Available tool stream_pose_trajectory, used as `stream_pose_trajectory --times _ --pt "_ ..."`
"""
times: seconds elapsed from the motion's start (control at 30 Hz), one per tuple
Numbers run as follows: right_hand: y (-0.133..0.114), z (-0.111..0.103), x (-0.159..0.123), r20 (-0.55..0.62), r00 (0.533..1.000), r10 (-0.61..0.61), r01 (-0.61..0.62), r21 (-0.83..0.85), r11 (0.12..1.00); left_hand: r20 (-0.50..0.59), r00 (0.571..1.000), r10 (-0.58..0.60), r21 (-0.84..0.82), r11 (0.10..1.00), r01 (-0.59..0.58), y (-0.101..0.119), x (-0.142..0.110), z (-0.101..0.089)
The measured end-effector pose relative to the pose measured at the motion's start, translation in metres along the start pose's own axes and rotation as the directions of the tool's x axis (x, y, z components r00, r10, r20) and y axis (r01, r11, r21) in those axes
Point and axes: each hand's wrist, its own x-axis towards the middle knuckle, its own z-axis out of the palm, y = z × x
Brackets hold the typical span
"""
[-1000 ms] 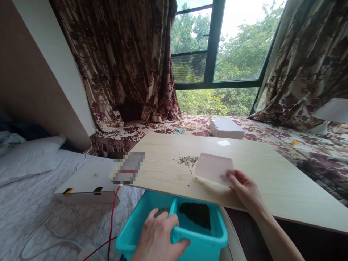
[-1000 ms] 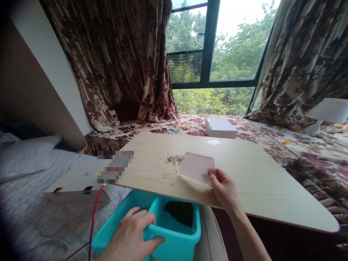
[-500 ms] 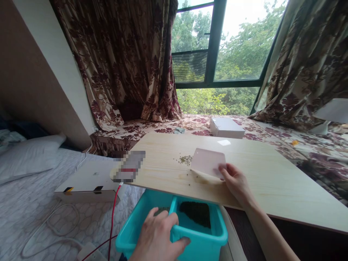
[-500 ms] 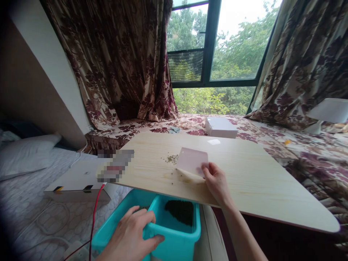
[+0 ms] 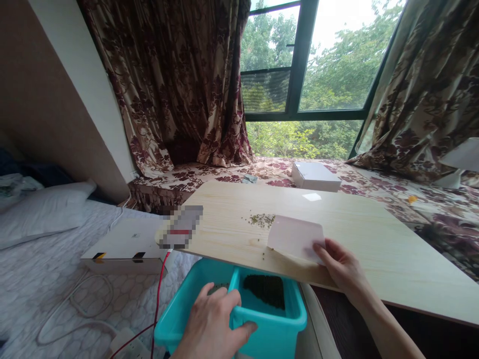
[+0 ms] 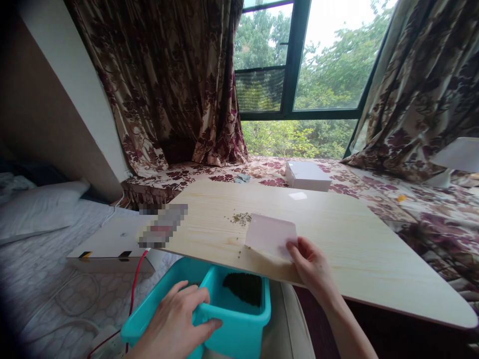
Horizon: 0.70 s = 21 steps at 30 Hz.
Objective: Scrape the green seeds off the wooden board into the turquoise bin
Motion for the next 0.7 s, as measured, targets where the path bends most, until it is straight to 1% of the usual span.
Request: stream_pose_trajectory --times 0.1,0.2,0.27,0.4,0.57,0.7 --pt "-0.001 0.006 -0.003 0.055 0.998 -0.014 0.013 0.023 1.0 0.004 1.0 0.016 0.004 1.0 -0.016 0.002 -0.001 -0.002" --pt "-0.009 0.016 0.003 0.034 0.999 -0.021 0.019 0.073 0.997 -0.005 1.0 0.019 0.012 1.0 -0.019 0.002 -0.001 -0.003" --pt "-0.014 0.023 0.009 0.043 0.999 -0.025 0.021 0.092 0.996 -0.011 1.0 0.014 0.024 1.0 -0.014 0.002 -0.002 -0.002" --pt "-0.019 0.03 0.018 0.098 0.994 -0.051 0.045 0.057 0.997 0.0 1.0 0.02 0.036 0.999 -0.02 0.0 -0.003 -0.002" --pt "-0.017 0.025 0.008 0.155 0.987 -0.047 0.036 0.069 0.997 0.015 1.0 0.025 0.04 0.999 -0.026 -0.001 -0.003 -0.004" --pt "-0.024 0.013 -0.01 0.257 0.966 -0.019 0.0 0.075 0.997 0.019 1.0 0.012 0.036 0.999 -0.013 -0.001 -0.003 -0.007"
